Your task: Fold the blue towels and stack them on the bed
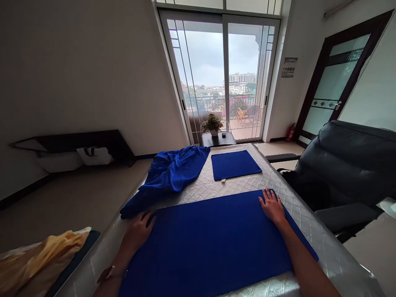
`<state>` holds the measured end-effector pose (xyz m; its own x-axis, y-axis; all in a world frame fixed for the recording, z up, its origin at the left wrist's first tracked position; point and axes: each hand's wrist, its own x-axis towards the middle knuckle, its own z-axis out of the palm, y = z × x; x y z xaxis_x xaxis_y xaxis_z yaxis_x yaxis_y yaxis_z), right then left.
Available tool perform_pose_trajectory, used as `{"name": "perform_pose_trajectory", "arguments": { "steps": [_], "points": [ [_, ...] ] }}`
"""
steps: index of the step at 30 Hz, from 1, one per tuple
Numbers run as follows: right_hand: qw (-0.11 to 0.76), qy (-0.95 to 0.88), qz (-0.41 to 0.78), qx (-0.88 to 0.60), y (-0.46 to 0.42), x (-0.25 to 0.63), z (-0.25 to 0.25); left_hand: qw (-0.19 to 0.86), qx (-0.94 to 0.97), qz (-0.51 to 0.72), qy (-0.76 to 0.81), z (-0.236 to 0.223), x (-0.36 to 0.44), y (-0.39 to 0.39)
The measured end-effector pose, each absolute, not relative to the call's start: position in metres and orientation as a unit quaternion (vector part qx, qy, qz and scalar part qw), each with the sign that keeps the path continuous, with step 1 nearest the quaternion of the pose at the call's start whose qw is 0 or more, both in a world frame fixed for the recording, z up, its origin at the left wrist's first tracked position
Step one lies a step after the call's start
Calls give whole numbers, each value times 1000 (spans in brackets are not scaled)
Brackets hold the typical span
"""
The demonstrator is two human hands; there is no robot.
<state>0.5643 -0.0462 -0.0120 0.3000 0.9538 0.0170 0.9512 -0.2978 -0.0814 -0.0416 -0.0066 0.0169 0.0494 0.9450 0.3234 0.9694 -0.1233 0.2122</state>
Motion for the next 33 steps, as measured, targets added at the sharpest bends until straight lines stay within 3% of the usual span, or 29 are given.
{"name": "perform_pose_trajectory", "arguments": {
  "steps": [10, 18, 22, 29, 33],
  "points": [
    [37, -595, 24, -802, -43, 573, -22, 39, -710, -162, -684, 23, -38, -13],
    [-36, -550, 16, -834, -49, 552, 10, 8, -719, -160, -676, 27, -42, -19],
    [-41, -554, -25, -831, -50, 474, 42, -8, -719, -165, -675, 28, -45, -20],
    [98, -800, 100, -583, -58, 242, 52, -9, -725, -188, -663, 27, -49, -23],
    [120, -819, 141, -542, -59, 195, 40, 5, -731, -204, -651, 26, -50, -26]
  ]
}}
